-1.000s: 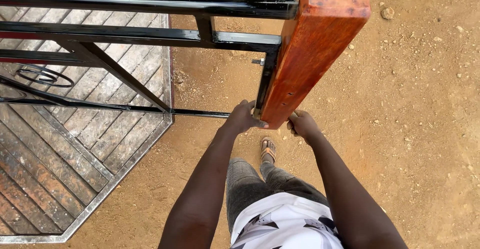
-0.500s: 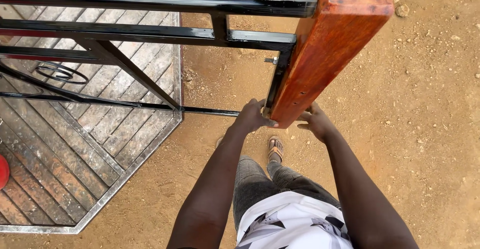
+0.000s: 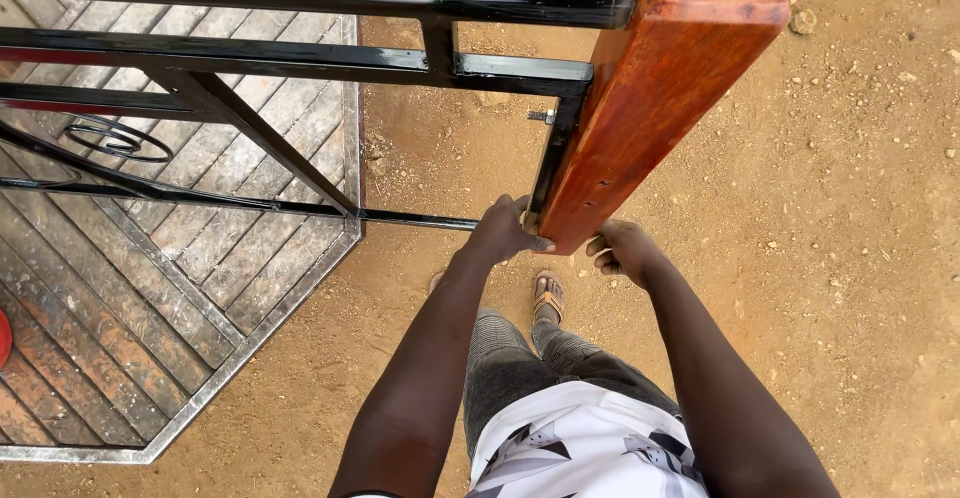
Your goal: Assembling a wooden post onto a metal gate frame by aligning holes and inserting a bolt.
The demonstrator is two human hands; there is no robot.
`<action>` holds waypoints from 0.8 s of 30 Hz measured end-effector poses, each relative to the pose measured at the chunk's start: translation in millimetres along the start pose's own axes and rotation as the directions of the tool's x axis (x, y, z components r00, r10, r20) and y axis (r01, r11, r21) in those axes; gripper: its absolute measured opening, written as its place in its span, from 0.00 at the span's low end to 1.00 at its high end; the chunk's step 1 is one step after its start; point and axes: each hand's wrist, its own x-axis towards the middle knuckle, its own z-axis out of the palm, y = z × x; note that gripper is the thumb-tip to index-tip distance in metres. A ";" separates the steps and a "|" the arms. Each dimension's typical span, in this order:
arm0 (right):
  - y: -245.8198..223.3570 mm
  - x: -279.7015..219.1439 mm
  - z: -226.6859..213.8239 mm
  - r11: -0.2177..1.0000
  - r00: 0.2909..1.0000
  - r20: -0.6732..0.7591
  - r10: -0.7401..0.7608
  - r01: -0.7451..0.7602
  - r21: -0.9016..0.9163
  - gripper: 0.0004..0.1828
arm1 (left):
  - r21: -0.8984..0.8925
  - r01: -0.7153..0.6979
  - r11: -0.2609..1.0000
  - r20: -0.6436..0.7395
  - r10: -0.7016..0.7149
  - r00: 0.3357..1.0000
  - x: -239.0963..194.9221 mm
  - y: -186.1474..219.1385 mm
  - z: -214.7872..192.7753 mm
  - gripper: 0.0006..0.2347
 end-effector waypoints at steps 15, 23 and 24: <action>11.1 -0.5 -7.2 0.999 0.998 -0.049 -0.035 0.035 -0.004 0.15 | -0.062 -0.002 0.998 0.063 0.006 0.998 18.6 -15.2 7.5 0.36; -4.8 -12.4 -7.7 0.966 0.972 -0.061 -0.227 0.233 0.114 0.17 | 0.011 -0.022 1.000 0.070 0.021 0.997 16.8 -12.8 1.4 0.35; -2.7 -9.7 -4.9 0.966 0.972 -0.058 -0.227 0.232 0.116 0.17 | 0.012 -0.019 1.000 0.068 0.018 0.997 15.0 -11.6 0.1 0.35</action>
